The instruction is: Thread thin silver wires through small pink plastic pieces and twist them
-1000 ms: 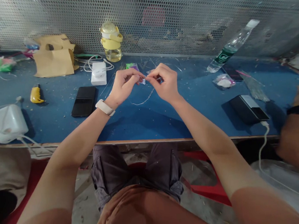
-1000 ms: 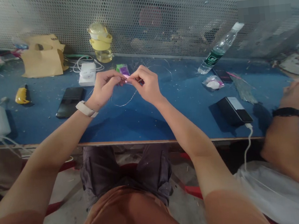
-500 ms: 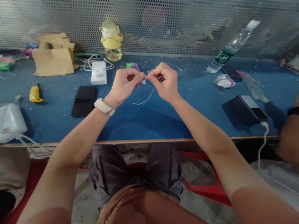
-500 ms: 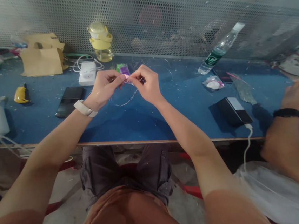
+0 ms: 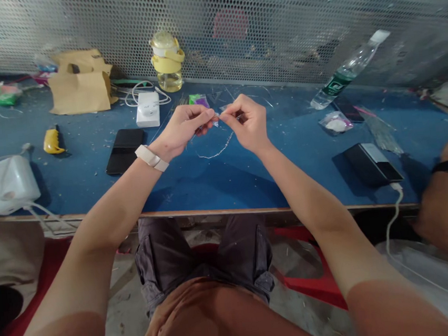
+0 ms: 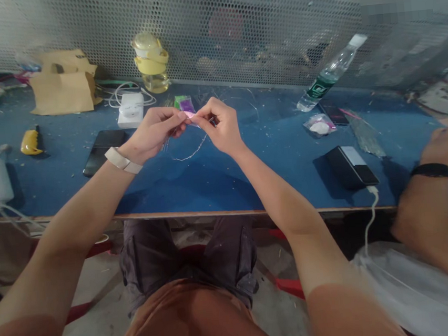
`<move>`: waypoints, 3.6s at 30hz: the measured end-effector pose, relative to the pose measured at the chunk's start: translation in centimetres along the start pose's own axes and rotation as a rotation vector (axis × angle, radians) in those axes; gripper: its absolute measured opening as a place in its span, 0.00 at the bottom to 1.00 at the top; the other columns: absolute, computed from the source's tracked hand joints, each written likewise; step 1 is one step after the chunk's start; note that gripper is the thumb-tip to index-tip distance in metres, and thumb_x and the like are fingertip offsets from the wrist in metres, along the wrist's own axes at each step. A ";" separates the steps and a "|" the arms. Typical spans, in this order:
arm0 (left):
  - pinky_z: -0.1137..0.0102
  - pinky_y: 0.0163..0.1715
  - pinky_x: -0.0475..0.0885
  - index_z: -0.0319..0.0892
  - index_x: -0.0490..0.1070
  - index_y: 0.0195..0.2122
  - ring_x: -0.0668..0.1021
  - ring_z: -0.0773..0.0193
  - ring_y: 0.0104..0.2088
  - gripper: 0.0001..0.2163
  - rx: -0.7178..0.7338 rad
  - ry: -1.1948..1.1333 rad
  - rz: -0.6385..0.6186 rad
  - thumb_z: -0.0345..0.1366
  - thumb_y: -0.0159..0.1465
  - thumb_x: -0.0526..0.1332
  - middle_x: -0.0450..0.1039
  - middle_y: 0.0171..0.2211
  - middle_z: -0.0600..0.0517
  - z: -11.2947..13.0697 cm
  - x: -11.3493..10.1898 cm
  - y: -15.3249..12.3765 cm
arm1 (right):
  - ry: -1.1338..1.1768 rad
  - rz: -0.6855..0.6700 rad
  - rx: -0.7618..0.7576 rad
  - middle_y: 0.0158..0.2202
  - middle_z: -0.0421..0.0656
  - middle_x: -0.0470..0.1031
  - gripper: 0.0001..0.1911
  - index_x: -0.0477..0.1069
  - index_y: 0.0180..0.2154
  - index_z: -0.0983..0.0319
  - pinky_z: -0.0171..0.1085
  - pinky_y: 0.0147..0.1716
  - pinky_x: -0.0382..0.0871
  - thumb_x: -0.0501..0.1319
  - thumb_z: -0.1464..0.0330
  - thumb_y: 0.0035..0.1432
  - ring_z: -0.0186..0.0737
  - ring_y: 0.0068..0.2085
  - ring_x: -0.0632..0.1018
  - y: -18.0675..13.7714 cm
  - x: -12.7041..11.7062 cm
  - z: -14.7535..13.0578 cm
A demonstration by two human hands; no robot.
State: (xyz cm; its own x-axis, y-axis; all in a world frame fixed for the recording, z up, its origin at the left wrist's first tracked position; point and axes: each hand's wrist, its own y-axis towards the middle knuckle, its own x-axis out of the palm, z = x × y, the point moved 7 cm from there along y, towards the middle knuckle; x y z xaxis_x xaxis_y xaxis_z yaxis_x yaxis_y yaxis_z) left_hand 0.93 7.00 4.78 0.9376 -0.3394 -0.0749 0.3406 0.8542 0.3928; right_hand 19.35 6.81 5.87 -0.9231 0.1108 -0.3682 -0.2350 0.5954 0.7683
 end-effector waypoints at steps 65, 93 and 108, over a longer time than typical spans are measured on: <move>0.64 0.44 0.68 0.46 0.73 0.31 0.73 0.59 0.36 0.14 0.145 0.497 0.669 0.37 0.76 0.66 0.72 0.31 0.52 0.3 -7.2 -0.8 | -0.342 -0.080 0.135 0.38 0.47 0.89 0.25 0.85 0.45 0.58 0.51 0.53 0.66 0.53 0.54 0.84 0.51 0.42 0.82 0.2 -0.1 4.7; 0.63 0.46 0.83 0.43 0.88 0.43 0.88 0.58 0.40 0.05 0.204 0.634 0.080 0.29 0.72 0.71 0.90 0.41 0.47 -2.1 -1.6 0.2 | -0.359 -0.256 -0.198 0.33 0.44 0.77 0.31 0.90 0.51 0.53 0.53 0.59 0.66 0.50 0.47 0.85 0.50 0.41 0.75 -0.9 2.2 3.6; 0.62 0.47 0.82 0.42 0.85 0.39 0.89 0.57 0.41 0.05 0.088 0.438 -0.087 0.35 0.64 0.77 0.90 0.38 0.48 -2.4 -0.6 0.0 | -0.327 -0.300 -0.269 0.31 0.41 0.75 0.32 0.89 0.49 0.54 0.52 0.57 0.68 0.49 0.46 0.85 0.46 0.38 0.75 -0.7 1.8 2.9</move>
State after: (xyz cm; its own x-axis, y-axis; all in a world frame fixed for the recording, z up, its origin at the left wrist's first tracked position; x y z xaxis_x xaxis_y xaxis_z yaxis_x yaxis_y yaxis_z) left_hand 0.55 8.10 2.62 0.8529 -0.1936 -0.4848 0.4303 0.7866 0.4428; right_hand 18.75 8.96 3.16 -0.6699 0.2357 -0.7040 -0.5842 0.4179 0.6958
